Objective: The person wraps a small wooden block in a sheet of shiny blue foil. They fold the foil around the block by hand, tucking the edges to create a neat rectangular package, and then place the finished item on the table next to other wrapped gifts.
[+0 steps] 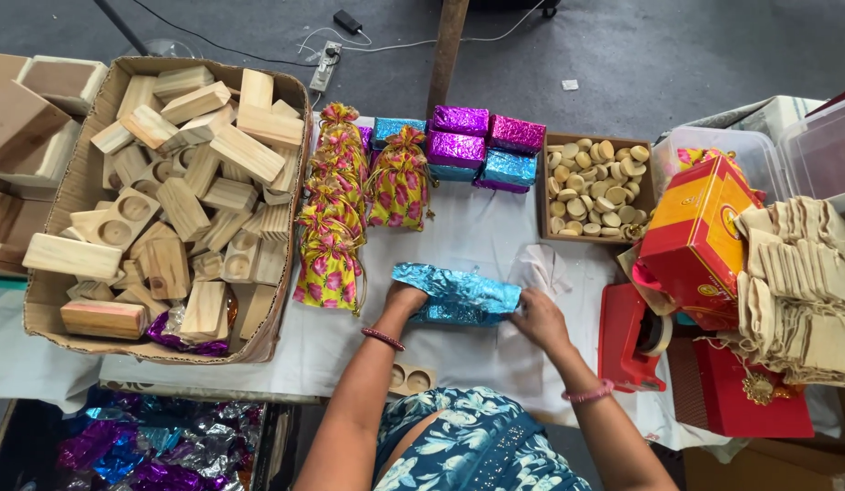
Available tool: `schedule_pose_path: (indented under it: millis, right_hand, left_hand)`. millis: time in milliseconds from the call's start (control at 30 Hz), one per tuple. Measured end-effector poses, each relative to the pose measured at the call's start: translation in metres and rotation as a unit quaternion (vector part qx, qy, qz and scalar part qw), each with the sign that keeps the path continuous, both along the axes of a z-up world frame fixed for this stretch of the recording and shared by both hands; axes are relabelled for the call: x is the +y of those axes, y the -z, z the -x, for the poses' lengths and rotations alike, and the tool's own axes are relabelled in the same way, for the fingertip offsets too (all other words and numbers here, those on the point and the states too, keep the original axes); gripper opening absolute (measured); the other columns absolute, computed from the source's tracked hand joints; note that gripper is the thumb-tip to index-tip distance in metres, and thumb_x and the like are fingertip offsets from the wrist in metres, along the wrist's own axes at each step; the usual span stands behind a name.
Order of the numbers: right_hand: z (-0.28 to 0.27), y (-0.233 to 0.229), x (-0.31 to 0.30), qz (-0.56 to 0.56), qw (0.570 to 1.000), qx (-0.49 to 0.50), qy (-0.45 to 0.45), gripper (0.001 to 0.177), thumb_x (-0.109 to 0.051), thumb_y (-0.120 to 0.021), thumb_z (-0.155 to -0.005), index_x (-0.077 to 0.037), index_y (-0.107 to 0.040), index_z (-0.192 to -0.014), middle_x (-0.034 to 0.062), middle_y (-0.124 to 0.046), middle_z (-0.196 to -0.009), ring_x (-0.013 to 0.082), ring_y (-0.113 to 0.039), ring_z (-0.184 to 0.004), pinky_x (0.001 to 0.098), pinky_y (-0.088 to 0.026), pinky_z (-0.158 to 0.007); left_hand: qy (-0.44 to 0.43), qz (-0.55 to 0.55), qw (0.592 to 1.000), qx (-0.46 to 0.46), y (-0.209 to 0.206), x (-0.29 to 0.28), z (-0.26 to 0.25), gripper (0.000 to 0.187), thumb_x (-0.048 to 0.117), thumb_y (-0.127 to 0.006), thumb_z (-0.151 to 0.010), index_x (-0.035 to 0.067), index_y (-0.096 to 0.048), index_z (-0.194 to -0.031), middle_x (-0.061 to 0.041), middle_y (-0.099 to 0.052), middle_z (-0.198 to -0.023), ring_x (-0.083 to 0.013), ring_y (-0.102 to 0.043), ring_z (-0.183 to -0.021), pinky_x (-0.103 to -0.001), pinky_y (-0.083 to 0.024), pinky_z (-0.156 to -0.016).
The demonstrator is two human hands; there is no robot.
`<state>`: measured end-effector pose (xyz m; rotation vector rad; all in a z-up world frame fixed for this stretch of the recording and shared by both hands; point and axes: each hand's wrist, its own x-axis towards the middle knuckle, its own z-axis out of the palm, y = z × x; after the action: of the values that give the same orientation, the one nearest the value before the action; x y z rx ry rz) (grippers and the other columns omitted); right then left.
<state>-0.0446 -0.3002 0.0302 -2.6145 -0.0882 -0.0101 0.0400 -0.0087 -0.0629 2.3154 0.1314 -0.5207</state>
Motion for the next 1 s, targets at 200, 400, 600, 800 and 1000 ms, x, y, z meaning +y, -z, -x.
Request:
schedule_pose_path:
  millis: [200,400,600,800,1000]
  right_hand:
    - [0.058,0.017,-0.001,-0.091,0.99,-0.049,0.091,0.022,-0.022,-0.073,-0.09,-0.004,-0.069,-0.078,0.0093,-0.073,-0.1,0.03,-0.07,-0.088,0.0407,-0.057,-0.079]
    - [0.063,-0.066,-0.03,-0.007,0.976,-0.098,0.192,0.032,-0.007,-0.071,-0.078,-0.004,-0.068,-0.11,0.0196,-0.071,-0.111,0.0296,-0.071,-0.098,0.0362,-0.056,-0.086]
    - [0.077,-0.022,-0.032,-0.175,0.983,0.038,0.046,0.018,-0.014,-0.071,-0.09,-0.01,-0.079,-0.105,0.0097,-0.075,-0.114,0.0233,-0.074,-0.099,0.0359,-0.058,-0.086]
    - [0.065,-0.01,0.054,-0.199,0.887,0.197,-0.368,0.028,-0.008,-0.073,-0.091,-0.009,-0.075,-0.119,0.0118,-0.068,-0.134,0.0301,-0.067,-0.117,0.0409,-0.054,-0.099]
    - [0.014,-0.032,0.091,-0.086,0.952,-0.076,-0.283,0.077,-0.008,-0.082,-0.071,-0.007,-0.047,-0.14,0.0166,-0.06,-0.134,0.0361,-0.055,-0.126,0.0462,-0.042,-0.106]
  left_hand:
    - [-0.018,0.015,0.995,0.092,-0.055,-0.001,0.003,0.057,0.054,-0.059,-0.085,0.011,-0.071,-0.12,-0.017,-0.071,-0.126,-0.0355,-0.069,-0.115,-0.046,-0.053,-0.098]
    - [-0.041,-0.02,0.992,0.118,-0.079,-0.004,0.007,0.06,0.052,-0.067,-0.08,0.012,-0.07,-0.124,-0.019,-0.067,-0.132,-0.0377,-0.064,-0.122,-0.047,-0.051,-0.103]
    - [-0.024,-0.057,0.991,0.12,-0.017,-0.004,-0.002,0.056,0.042,-0.059,-0.088,0.005,-0.067,-0.129,-0.022,-0.064,-0.138,-0.0403,-0.062,-0.127,-0.049,-0.051,-0.104]
    - [-0.022,-0.05,0.993,0.104,-0.052,-0.006,0.0,0.059,0.043,-0.065,-0.083,0.004,-0.066,-0.128,-0.02,-0.062,-0.138,-0.0381,-0.061,-0.127,-0.047,-0.05,-0.104]
    - [0.032,-0.079,0.989,0.124,-0.008,-0.001,-0.009,0.065,0.045,-0.077,-0.07,0.011,-0.074,-0.125,-0.016,-0.069,-0.135,-0.0318,-0.066,-0.126,-0.042,-0.053,-0.105]
